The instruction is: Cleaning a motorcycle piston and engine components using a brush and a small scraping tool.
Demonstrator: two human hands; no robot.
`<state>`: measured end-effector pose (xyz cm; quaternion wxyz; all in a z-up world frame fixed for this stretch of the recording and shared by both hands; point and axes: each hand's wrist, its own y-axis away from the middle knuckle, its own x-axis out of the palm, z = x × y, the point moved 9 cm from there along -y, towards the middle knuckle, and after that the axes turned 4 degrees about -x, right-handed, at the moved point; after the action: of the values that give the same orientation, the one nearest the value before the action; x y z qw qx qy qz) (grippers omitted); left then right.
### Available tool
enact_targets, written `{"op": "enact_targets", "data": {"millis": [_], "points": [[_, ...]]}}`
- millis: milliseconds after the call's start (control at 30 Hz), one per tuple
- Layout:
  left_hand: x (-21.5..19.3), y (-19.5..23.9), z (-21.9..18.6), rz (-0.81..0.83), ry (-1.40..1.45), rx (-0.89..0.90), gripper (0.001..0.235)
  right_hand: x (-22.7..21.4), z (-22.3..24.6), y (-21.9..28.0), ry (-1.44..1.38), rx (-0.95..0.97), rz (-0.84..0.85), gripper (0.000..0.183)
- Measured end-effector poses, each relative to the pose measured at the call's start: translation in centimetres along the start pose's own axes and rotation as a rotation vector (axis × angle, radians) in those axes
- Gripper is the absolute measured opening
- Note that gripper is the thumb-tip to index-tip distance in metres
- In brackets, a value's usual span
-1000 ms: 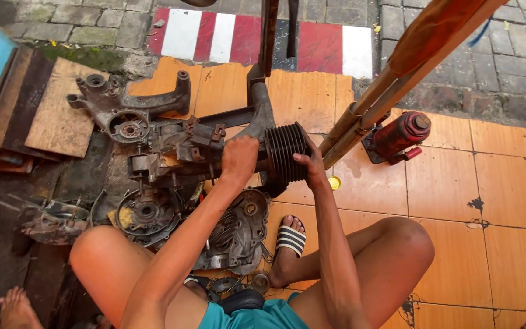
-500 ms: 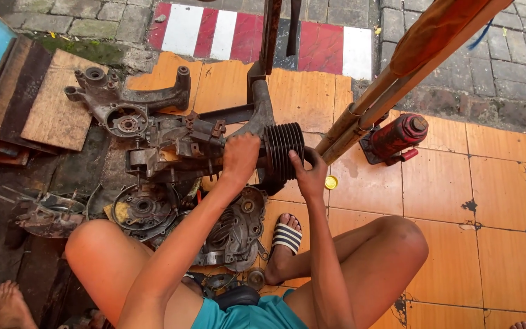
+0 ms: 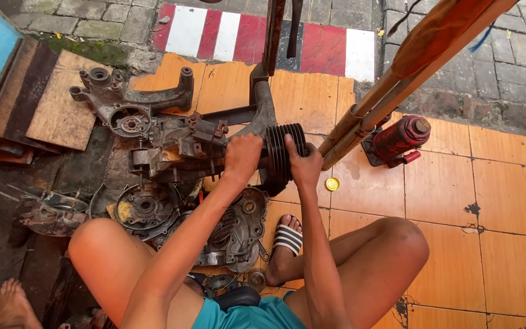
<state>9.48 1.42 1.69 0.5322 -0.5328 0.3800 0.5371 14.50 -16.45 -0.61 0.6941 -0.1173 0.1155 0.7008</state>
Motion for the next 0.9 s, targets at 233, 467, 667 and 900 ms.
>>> {"op": "enact_targets", "data": {"millis": [233,467,667,900], "points": [[1.0,-0.3,0.2,-0.079,0.006,-0.01,0.019,0.1,-1.3,-0.7,0.023,-0.015,-0.138,0.06],[0.3,-0.6,0.7,-0.112,0.032,-0.039,0.023,0.2,-1.3,-1.0,-0.064,-0.029,-0.179,0.056],[0.5,0.1,0.4,-0.082,0.011,-0.022,0.026,0.1,-2.9,-0.9,-0.053,0.011,-0.164,0.053],[-0.2,0.1,0.6,-0.085,0.026,-0.008,0.024,0.0,-2.4,-0.2,-0.081,0.025,-0.201,0.052]]}}
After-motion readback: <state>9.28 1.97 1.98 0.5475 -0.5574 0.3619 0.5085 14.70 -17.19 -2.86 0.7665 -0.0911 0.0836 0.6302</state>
